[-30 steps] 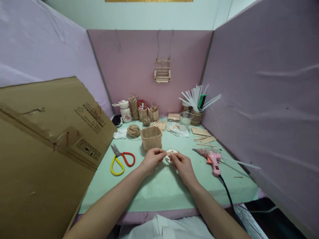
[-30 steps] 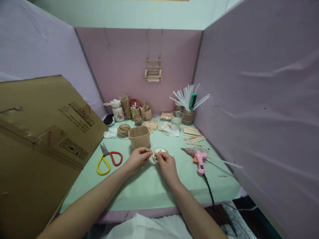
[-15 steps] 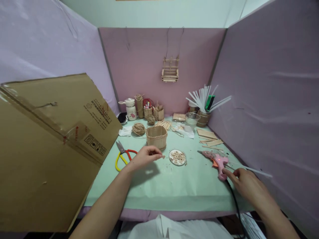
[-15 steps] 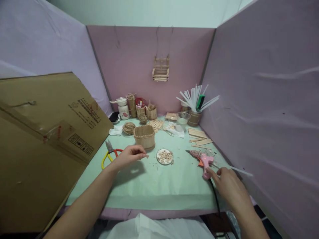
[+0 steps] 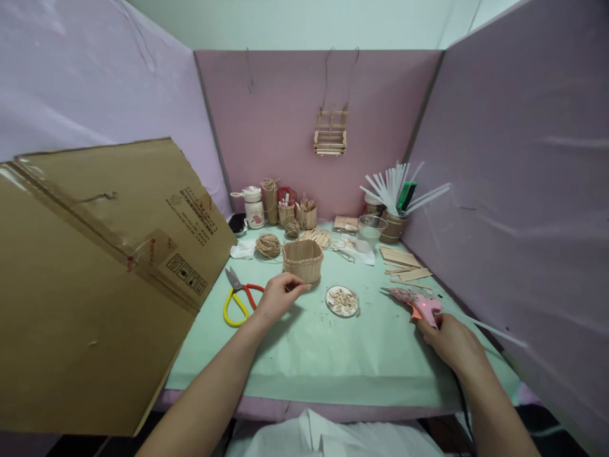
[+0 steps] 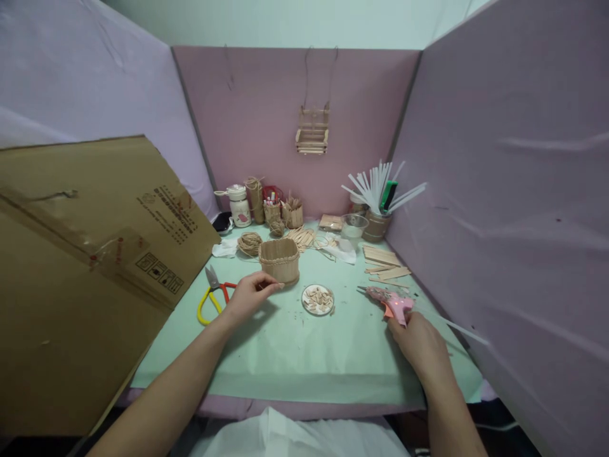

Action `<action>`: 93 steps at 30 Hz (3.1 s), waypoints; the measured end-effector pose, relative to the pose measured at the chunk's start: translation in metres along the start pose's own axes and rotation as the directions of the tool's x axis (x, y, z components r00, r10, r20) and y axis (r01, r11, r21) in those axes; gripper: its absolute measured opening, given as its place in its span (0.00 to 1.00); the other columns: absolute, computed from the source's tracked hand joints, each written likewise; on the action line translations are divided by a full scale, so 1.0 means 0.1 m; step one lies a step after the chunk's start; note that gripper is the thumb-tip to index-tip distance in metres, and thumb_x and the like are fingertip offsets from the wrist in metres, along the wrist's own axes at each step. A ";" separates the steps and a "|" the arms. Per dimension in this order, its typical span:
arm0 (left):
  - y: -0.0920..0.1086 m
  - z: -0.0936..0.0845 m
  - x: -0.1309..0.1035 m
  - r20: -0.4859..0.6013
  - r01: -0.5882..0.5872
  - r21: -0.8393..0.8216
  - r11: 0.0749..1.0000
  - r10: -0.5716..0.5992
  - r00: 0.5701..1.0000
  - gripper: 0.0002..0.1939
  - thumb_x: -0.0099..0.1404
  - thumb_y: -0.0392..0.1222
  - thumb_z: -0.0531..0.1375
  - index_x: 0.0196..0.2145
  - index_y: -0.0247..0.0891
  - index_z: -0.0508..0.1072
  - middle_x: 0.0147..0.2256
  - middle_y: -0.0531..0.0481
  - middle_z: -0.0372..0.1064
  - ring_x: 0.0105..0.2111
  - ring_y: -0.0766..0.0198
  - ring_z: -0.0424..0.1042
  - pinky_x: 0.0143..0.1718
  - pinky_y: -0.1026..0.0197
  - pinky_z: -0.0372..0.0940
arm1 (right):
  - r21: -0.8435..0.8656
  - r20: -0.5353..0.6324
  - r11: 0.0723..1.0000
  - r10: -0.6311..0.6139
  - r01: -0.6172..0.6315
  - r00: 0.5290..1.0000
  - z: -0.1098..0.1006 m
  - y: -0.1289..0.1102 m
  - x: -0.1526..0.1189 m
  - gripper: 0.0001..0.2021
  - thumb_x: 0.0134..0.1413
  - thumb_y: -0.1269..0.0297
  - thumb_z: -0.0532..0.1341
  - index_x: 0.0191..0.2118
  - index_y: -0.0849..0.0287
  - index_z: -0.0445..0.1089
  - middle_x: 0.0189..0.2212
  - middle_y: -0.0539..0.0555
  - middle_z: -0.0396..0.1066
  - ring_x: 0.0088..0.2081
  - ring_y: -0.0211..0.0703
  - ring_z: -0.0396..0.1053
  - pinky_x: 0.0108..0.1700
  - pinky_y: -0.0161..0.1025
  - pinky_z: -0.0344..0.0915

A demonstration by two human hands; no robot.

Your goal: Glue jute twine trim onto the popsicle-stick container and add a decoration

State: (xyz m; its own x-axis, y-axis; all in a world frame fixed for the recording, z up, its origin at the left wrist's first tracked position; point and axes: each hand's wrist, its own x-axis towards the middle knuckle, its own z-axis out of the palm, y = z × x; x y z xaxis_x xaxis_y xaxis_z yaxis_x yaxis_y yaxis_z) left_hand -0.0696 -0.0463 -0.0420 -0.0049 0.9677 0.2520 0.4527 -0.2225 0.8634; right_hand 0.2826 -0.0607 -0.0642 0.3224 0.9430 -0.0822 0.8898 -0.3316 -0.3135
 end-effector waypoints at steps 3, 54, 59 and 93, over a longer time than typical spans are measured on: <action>-0.01 0.02 0.00 -0.082 -0.083 0.062 0.995 0.088 0.993 0.11 0.58 0.47 0.61 0.28 0.36 0.75 0.29 0.49 0.70 0.29 0.64 0.66 0.30 0.62 0.60 | 0.080 -0.046 0.997 0.014 -0.010 0.999 0.01 -0.02 -0.01 0.12 0.46 0.53 0.56 0.28 0.57 0.67 0.24 0.59 0.74 0.29 0.53 0.71 0.29 0.41 0.60; 0.13 0.10 -0.30 0.211 -0.876 0.438 0.204 0.923 0.321 0.09 0.63 0.31 0.58 0.42 0.38 0.70 0.30 0.49 0.71 0.31 0.65 0.70 0.30 0.61 0.65 | 0.775 0.268 0.632 -0.327 -0.001 0.906 -0.09 -0.57 -0.87 0.21 0.45 0.43 0.61 0.26 0.59 0.66 0.19 0.46 0.56 0.22 0.35 0.51 0.23 0.34 0.49; 0.15 0.11 -0.30 0.232 -0.877 0.446 0.179 0.923 0.306 0.09 0.63 0.31 0.58 0.41 0.38 0.70 0.30 0.49 0.71 0.30 0.65 0.70 0.29 0.62 0.64 | 0.758 0.302 0.652 -0.349 -0.002 0.887 -0.16 -0.58 -0.91 0.21 0.44 0.43 0.61 0.22 0.56 0.59 0.16 0.44 0.51 0.20 0.34 0.48 0.21 0.34 0.48; 0.23 0.14 -0.31 0.210 -0.884 0.441 0.152 0.941 0.266 0.06 0.61 0.30 0.61 0.36 0.35 0.70 0.28 0.50 0.71 0.28 0.66 0.69 0.28 0.62 0.64 | 0.711 0.269 0.701 -0.348 0.059 0.898 -0.16 -0.57 -0.92 0.19 0.46 0.46 0.61 0.21 0.56 0.59 0.14 0.43 0.52 0.18 0.34 0.50 0.21 0.34 0.48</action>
State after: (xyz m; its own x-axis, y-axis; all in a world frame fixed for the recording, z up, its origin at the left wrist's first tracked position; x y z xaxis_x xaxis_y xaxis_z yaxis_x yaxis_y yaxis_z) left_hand -0.0469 -0.0796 -0.0361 0.6122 0.0732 0.7873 0.4664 -0.8374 -0.2849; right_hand 0.2069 -0.1292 -0.0238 -0.1072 0.9699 -0.2188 0.4133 -0.1567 -0.8970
